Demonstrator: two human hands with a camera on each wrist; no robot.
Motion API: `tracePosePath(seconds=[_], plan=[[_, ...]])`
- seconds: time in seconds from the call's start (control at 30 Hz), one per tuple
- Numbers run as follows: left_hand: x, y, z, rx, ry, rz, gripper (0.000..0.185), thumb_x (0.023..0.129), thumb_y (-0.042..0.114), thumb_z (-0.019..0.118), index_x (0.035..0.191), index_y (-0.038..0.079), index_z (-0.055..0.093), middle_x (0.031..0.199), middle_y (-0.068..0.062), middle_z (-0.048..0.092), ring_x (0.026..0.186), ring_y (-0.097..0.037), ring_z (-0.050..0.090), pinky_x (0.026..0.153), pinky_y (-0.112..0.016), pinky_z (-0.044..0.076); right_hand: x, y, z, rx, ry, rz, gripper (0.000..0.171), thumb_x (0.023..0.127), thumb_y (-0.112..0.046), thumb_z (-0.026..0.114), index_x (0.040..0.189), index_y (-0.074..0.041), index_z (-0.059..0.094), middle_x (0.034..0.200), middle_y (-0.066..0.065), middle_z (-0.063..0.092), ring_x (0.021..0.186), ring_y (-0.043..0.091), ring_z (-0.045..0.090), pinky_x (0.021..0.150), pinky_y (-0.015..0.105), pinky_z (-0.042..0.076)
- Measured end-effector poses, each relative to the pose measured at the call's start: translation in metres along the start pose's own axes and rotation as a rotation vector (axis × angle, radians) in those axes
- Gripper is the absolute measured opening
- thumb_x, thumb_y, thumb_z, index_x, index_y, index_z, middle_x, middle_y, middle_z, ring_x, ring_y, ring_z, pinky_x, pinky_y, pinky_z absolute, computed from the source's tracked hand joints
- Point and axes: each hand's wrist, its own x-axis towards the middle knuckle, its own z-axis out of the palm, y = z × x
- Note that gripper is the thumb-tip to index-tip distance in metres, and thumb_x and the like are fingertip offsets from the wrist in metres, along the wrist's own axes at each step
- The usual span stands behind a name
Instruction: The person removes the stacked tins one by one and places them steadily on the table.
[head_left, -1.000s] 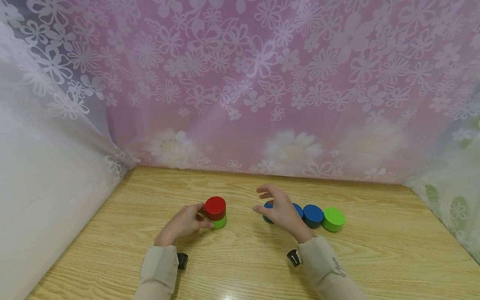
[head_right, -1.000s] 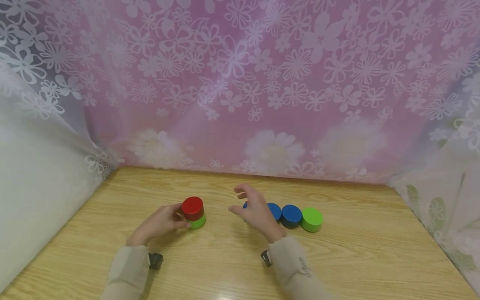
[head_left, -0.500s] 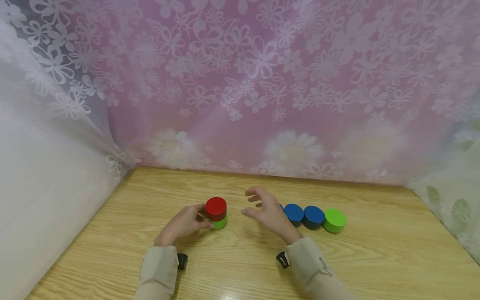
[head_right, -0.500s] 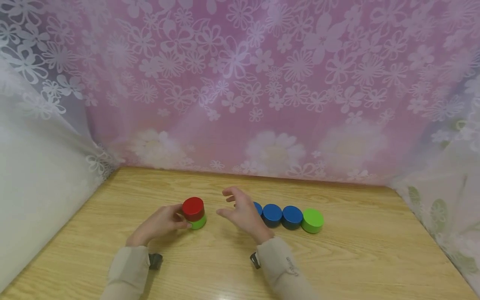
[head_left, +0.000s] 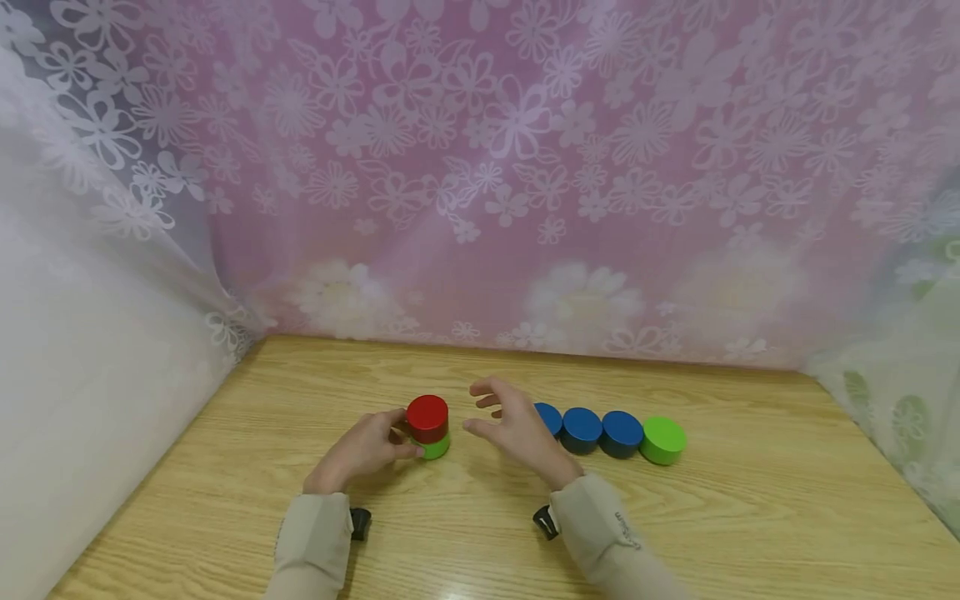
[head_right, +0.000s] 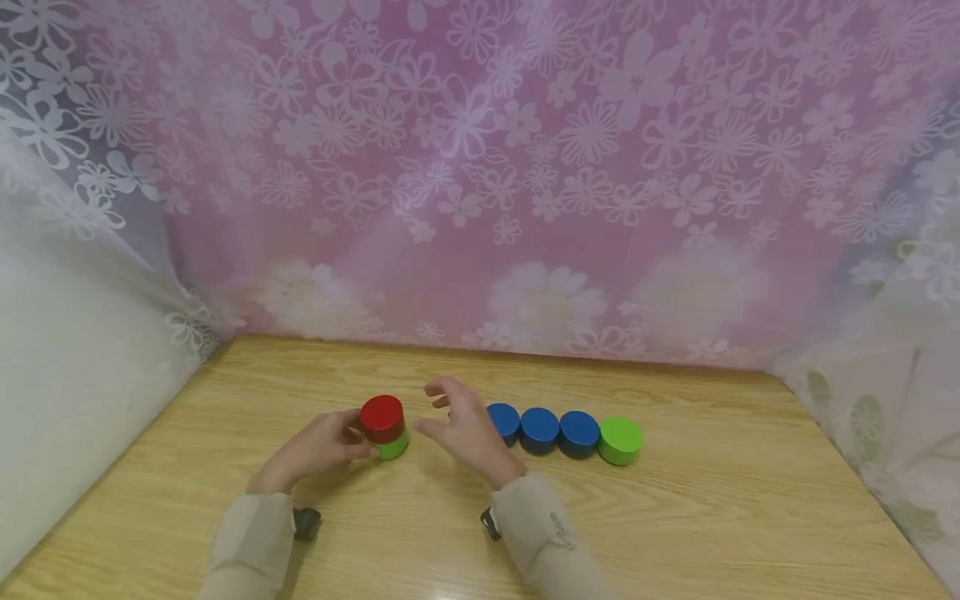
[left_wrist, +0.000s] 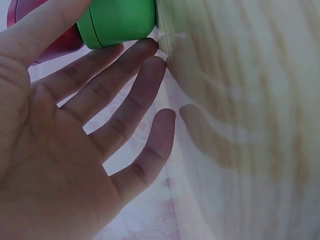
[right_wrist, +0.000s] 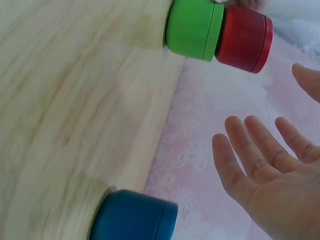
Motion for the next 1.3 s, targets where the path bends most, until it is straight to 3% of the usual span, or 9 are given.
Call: tracePosePath(seconds=[0.67, 1.3], plan=[[0.000, 0.000, 0.000, -0.018, 0.001, -0.006, 0.043, 0.089, 0.014, 0.080, 0.126, -0.002, 0.064, 0.112, -0.007, 0.071, 0.101, -0.029, 0.069, 0.089, -0.046, 0.056, 0.006, -0.005, 0.014, 0.010, -0.054, -0.003, 0.048, 0.091, -0.007, 0.076, 0.134, 0.001, 0.055, 0.134, 0.022, 0.058, 0.120, 0.040, 0.058, 0.098, 0.058, 0.047], [0.002, -0.004, -0.001, 0.005, -0.011, 0.041, 0.032, 0.090, 0.011, 0.078, 0.118, -0.001, 0.067, 0.108, -0.006, 0.072, 0.098, -0.029, 0.070, 0.086, -0.044, 0.057, 0.013, -0.002, 0.029, 0.022, -0.085, -0.008, 0.055, 0.090, -0.008, 0.078, 0.137, 0.004, 0.052, 0.138, 0.022, 0.056, 0.119, 0.038, 0.058, 0.096, 0.055, 0.049]])
